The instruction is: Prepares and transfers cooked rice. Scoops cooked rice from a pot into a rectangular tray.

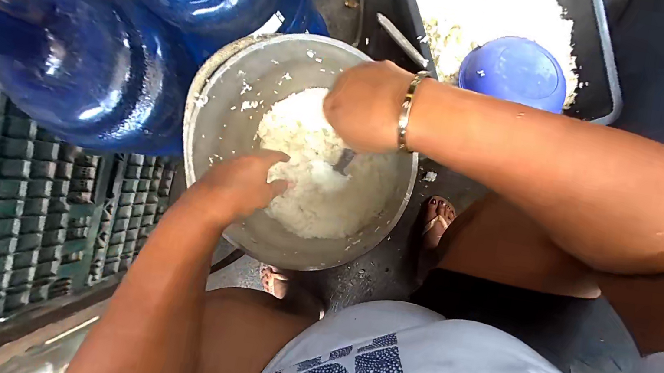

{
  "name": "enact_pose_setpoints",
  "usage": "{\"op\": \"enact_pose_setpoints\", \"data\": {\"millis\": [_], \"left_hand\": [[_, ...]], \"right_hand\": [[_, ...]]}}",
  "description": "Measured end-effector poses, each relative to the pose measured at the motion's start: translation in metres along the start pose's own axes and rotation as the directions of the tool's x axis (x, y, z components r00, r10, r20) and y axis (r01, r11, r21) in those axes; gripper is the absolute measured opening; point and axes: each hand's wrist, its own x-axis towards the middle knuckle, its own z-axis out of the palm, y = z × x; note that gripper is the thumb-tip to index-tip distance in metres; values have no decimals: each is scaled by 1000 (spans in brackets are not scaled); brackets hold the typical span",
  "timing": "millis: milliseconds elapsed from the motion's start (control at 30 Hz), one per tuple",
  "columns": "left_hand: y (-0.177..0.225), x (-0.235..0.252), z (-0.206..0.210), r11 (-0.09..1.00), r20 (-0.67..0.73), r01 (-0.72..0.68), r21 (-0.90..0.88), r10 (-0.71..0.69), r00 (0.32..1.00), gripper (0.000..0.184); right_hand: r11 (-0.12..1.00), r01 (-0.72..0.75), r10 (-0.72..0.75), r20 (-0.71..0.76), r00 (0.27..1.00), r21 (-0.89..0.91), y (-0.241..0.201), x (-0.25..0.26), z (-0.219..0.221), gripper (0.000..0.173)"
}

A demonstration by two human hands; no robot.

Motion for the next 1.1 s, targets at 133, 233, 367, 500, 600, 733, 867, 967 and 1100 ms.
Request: {"op": "enact_pose_setpoints", "data": {"millis": [133, 233, 367, 500, 600, 733, 867, 967, 1100], "left_hand": [[-33, -17, -18, 996, -203, 3, 93, 16, 979, 47], [-40, -27, -21, 994, -307, -34, 106, 65, 949, 48], [-38, -42, -22, 988, -432, -49, 149, 110, 895, 47], [-41, -60, -26, 986, -510, -48, 157, 122, 852, 47], [-42, -66, -26, 989, -540, -62, 136, 126, 832, 47], [-39, -59, -21, 989, -495, -63, 133, 122, 861, 44], [-39, -56, -19, 990, -481, -51, 132, 109, 870, 44], [-41, -54, -19, 992, -465, -38, 124, 91, 881, 42], [-36, -50, -24, 992, -465, -35, 122, 88, 881, 41]], "right_hand": [[974, -182, 107, 445, 889, 131, 9, 23, 26, 12], [859, -383, 120, 592, 797, 341, 21, 36, 58, 19], [955, -223, 93, 515, 852, 196, 8, 27, 57, 13], [1000, 15, -7, 401, 916, -16, 2, 2, 43, 32], [986, -67, 112, 311, 944, -153, 16, 9, 37, 36], [918, -245, 294, 121, 948, -311, 21, 52, 41, 25], [886, -137, 173, 43, 984, -443, 13, 81, 33, 26], [883, -44, 87, 72, 994, -466, -4, 86, 36, 14], [938, -84, 119, 86, 989, -335, -14, 92, 47, 17]]}}
